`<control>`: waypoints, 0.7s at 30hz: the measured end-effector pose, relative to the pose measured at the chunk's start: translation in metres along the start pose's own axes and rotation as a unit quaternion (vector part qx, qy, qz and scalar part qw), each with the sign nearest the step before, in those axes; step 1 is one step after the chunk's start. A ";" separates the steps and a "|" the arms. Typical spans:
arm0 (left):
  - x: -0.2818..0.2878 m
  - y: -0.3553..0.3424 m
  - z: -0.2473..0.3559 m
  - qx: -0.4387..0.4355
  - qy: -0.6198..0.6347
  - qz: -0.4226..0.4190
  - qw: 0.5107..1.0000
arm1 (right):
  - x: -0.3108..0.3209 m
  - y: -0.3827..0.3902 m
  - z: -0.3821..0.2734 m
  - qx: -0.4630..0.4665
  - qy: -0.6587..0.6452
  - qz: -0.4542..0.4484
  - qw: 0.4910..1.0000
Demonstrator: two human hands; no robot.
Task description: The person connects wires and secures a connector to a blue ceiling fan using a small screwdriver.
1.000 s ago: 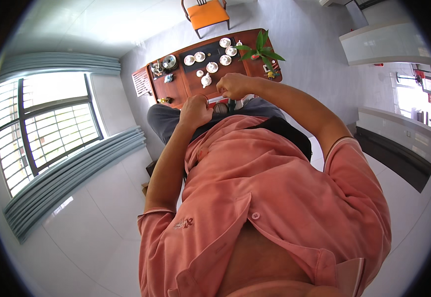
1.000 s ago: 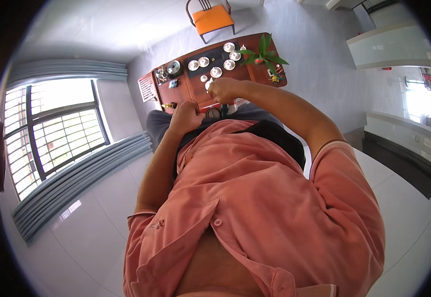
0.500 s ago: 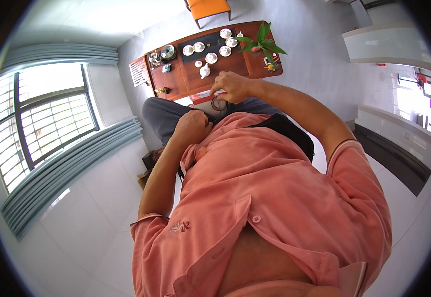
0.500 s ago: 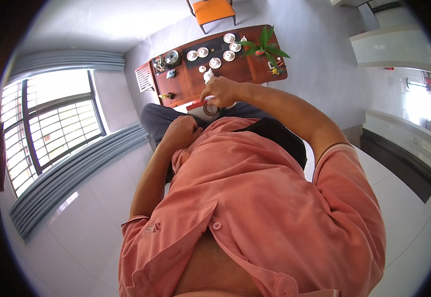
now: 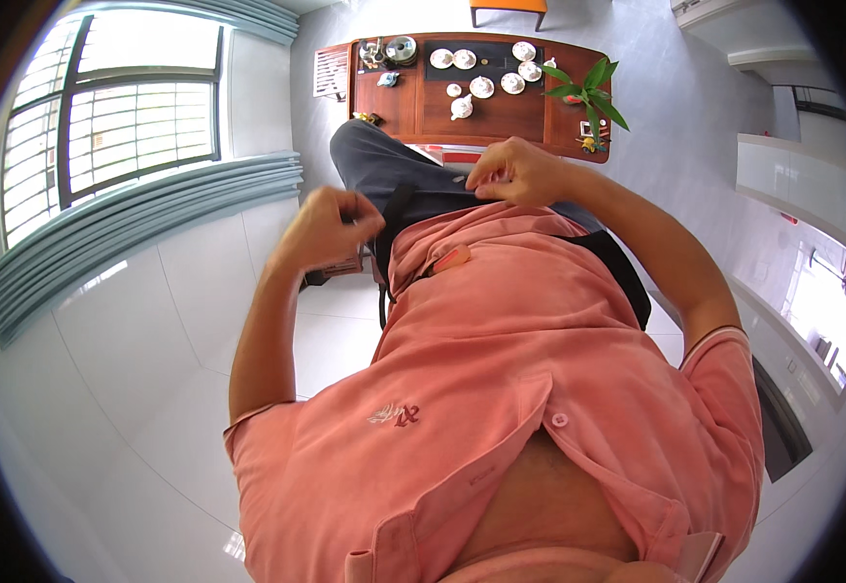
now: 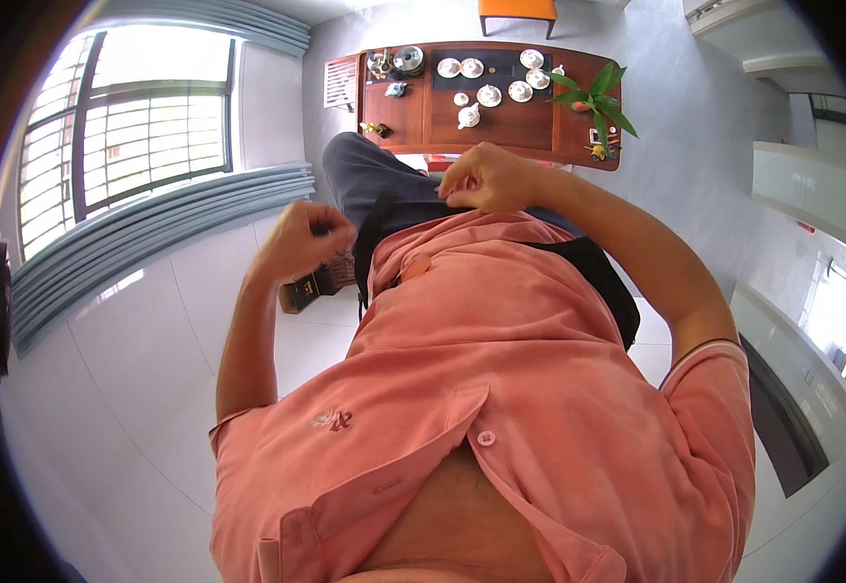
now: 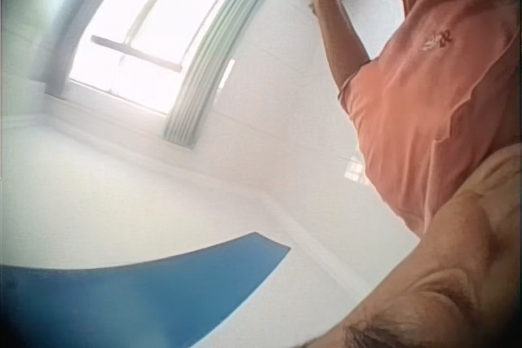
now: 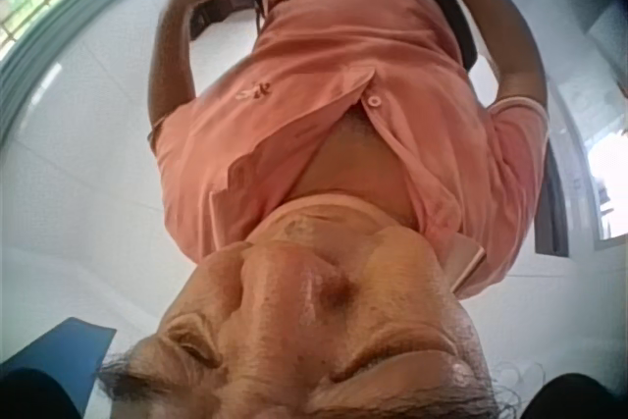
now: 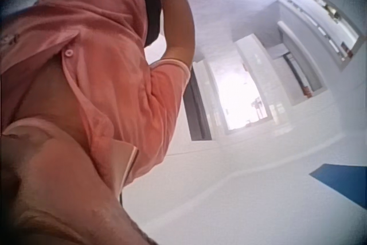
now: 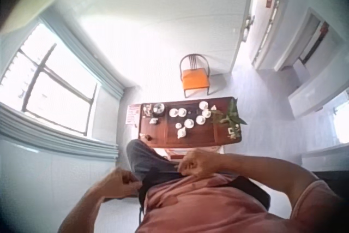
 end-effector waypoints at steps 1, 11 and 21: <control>-0.016 0.012 -0.006 0.044 0.057 -0.045 0.996 | -0.002 -0.001 -0.020 0.023 -0.018 -0.008 1.000; -0.072 0.032 0.020 -0.113 0.043 -0.129 0.984 | -0.052 0.006 -0.141 0.085 0.174 -0.172 0.966; -0.061 0.003 0.050 -0.148 -0.085 -0.222 0.960 | -0.065 -0.007 -0.112 0.041 0.265 -0.166 0.949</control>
Point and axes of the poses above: each hand's wrist, its own y-axis away from the middle knuckle, its own x-axis out of the back of the hand, z = x × y, the point moved 9 cm from there along -y, towards the middle knuckle, and after that the axes turned 2 degrees about y, right-handed, at the moved point
